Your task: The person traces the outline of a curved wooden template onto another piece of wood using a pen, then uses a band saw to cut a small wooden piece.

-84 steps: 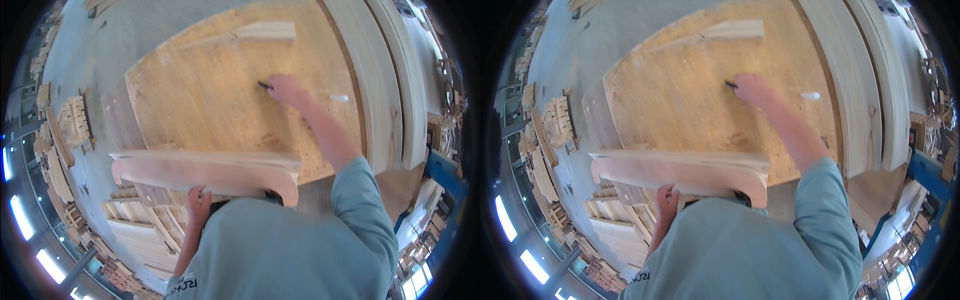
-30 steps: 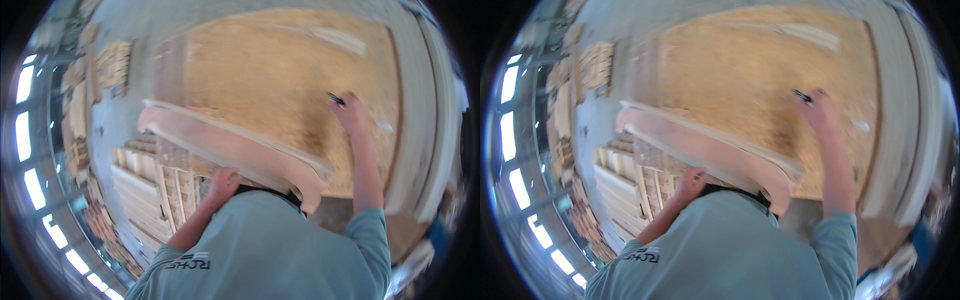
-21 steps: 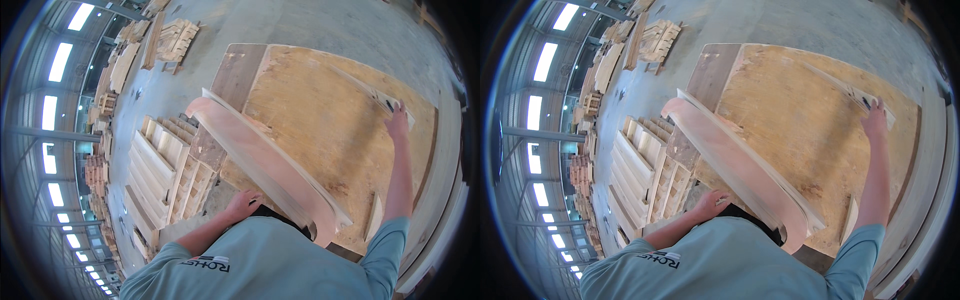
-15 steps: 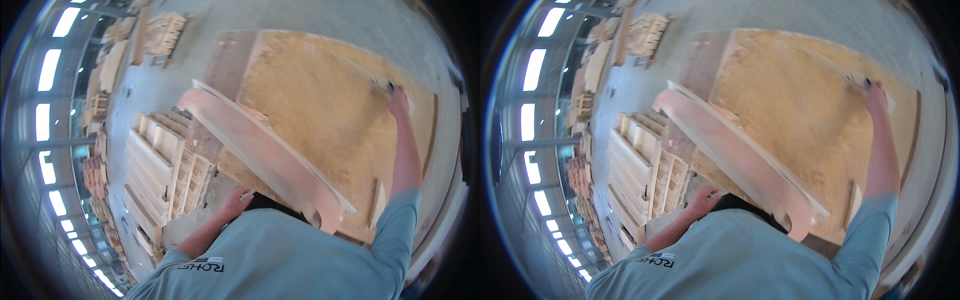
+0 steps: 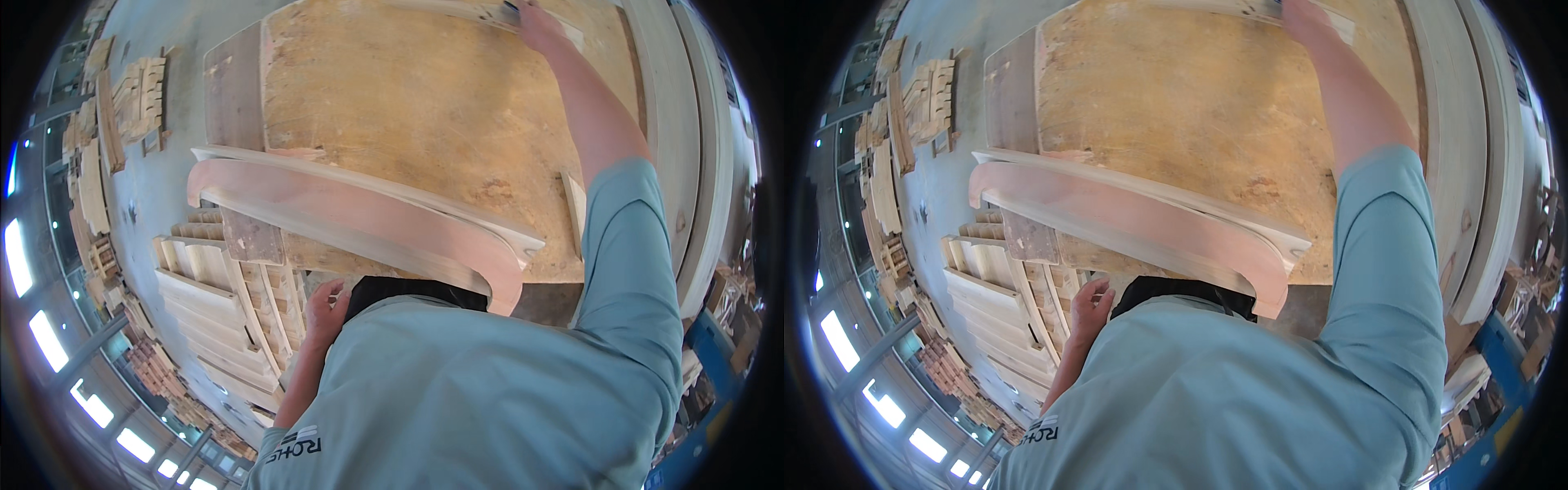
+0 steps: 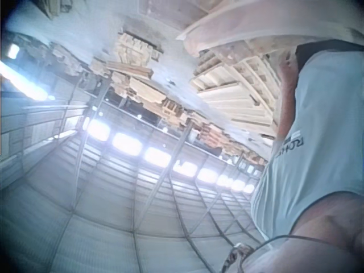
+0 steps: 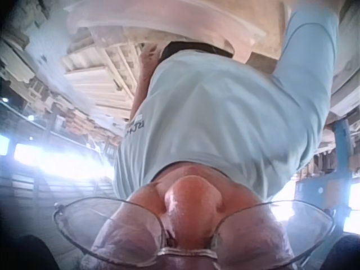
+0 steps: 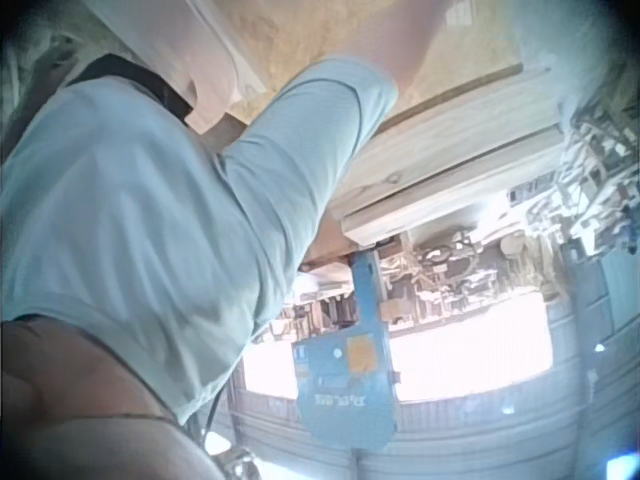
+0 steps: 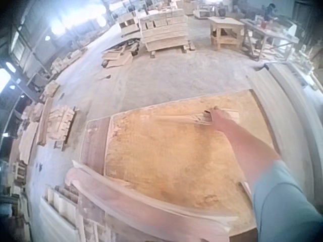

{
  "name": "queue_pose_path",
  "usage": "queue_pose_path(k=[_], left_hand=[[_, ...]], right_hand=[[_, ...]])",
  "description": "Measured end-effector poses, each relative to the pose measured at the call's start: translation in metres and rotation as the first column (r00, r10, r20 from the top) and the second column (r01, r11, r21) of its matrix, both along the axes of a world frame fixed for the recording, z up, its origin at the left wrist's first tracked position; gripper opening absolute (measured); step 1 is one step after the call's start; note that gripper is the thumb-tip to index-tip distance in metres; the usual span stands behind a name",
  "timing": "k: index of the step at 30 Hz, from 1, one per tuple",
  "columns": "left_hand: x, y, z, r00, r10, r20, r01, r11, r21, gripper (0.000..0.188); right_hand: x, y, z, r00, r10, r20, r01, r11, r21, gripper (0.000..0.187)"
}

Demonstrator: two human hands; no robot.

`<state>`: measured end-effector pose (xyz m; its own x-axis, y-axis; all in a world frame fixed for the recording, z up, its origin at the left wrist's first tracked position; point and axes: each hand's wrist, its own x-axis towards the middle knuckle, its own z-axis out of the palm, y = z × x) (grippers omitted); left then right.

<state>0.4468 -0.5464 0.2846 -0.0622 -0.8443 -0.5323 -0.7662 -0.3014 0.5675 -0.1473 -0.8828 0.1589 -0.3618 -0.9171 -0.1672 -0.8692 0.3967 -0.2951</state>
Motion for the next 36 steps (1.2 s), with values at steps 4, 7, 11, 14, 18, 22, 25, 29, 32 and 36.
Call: queue_pose_path(k=[4, 7, 11, 14, 18, 22, 25, 29, 32, 36], left_hand=[[-0.008, -0.002, 0.005, 0.998, 0.02, 0.061, -0.024, 0.997, 0.069, 0.03], [-0.014, -0.007, 0.003, 0.998, -0.015, 0.059, 0.013, 0.999, 0.042, 0.031], [-0.014, -0.011, -0.002, 0.999, -0.028, 0.034, 0.028, 1.0, 0.003, 0.031], [0.009, -0.005, -0.013, 0.998, -0.061, 0.019, 0.062, 0.995, -0.078, 0.031], [0.025, -0.04, -0.007, 0.992, -0.122, 0.032, 0.126, 0.973, -0.196, 0.033], [0.068, -0.105, -0.006, 0.995, -0.001, 0.1, 0.014, 0.992, -0.129, 0.033], [0.114, -0.174, 0.0, 0.985, -0.012, 0.174, 0.071, 0.939, -0.335, 0.04], [0.17, -0.262, -0.005, 0.903, -0.205, 0.377, 0.318, 0.909, -0.267, 0.058], [0.191, -0.311, -0.006, 0.817, -0.407, 0.409, 0.477, 0.875, -0.081, 0.066], [0.207, -0.342, -0.023, 0.696, -0.589, 0.412, 0.593, 0.794, 0.134, 0.073]], right_hand=[[0.013, 0.013, 0.011, 0.974, 0.191, -0.121, -0.191, 0.981, 0.014, 0.024], [0.014, 0.013, 0.007, 0.978, 0.175, -0.114, -0.178, 0.984, -0.017, 0.023], [0.017, 0.006, 0.014, 0.976, 0.187, -0.107, -0.172, 0.976, 0.136, 0.051], [0.026, 0.005, 0.008, 0.981, 0.186, -0.06, -0.181, 0.981, 0.069, 0.046], [0.044, 0.024, 0.021, 0.968, 0.243, -0.065, -0.243, 0.97, 0.007, 0.057], [0.116, 0.026, 0.064, 0.96, 0.273, -0.057, -0.272, 0.962, 0.017, 0.061], [0.166, 0.025, 0.082, 0.953, 0.301, -0.039, -0.301, 0.954, 0.009, 0.065], [0.244, 0.023, 0.111, 0.94, 0.333, -0.075, -0.333, 0.943, 0.007, 0.065], [0.299, 0.018, 0.123, 0.94, 0.331, -0.085, -0.33, 0.944, 0.026, 0.063], [0.39, 0.001, 0.138, 0.941, 0.331, -0.071, -0.328, 0.943, 0.052, 0.06]])
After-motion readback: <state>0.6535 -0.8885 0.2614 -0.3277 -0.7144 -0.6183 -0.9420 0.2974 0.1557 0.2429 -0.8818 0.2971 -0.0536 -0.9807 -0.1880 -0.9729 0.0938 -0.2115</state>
